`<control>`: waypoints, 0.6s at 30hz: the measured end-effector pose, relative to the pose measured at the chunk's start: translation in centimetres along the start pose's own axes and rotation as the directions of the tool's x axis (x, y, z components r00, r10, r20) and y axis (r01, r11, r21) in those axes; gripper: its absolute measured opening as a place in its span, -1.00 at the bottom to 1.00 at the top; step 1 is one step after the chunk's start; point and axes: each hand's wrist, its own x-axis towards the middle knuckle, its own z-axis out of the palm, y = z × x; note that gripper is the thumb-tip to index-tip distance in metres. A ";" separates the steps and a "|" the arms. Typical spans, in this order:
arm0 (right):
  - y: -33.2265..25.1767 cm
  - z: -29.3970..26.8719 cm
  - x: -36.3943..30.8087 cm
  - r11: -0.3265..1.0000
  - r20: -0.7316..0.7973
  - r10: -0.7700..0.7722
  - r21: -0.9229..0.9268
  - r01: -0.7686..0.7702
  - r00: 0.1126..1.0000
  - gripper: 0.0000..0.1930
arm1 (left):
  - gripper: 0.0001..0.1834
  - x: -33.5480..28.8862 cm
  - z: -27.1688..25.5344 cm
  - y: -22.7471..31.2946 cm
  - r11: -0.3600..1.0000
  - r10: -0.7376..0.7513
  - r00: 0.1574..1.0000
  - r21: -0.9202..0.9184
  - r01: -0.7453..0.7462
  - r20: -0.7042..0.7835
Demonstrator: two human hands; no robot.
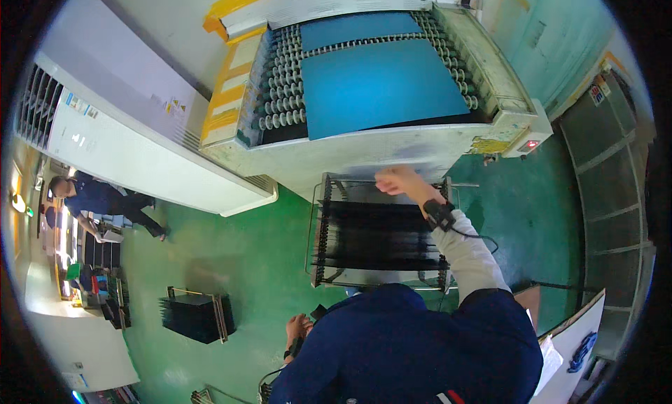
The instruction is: Organizing and stacking industrial metal or polymer plate sheets into a slotted sorting rack frame from a machinery processing unit.
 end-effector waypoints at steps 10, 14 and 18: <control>6.0 -1.6 0.9 0.632 -0.012 -0.245 -0.760 0.150 0.970 -0.55 | -0.79 -0.3 2.6 3.1 0.988 -0.154 0.985 -0.044 0.151 -0.075; 4.3 1.2 0.3 0.638 0.024 -0.202 -0.755 0.150 0.979 -0.51 | -0.82 0.7 -0.1 0.7 0.936 -0.035 0.998 0.348 0.051 -0.052; 3.8 1.3 -1.5 0.703 0.032 -0.265 -0.677 0.216 0.964 -0.60 | -0.62 5.8 -1.0 5.5 0.431 0.433 0.899 0.863 -0.263 0.058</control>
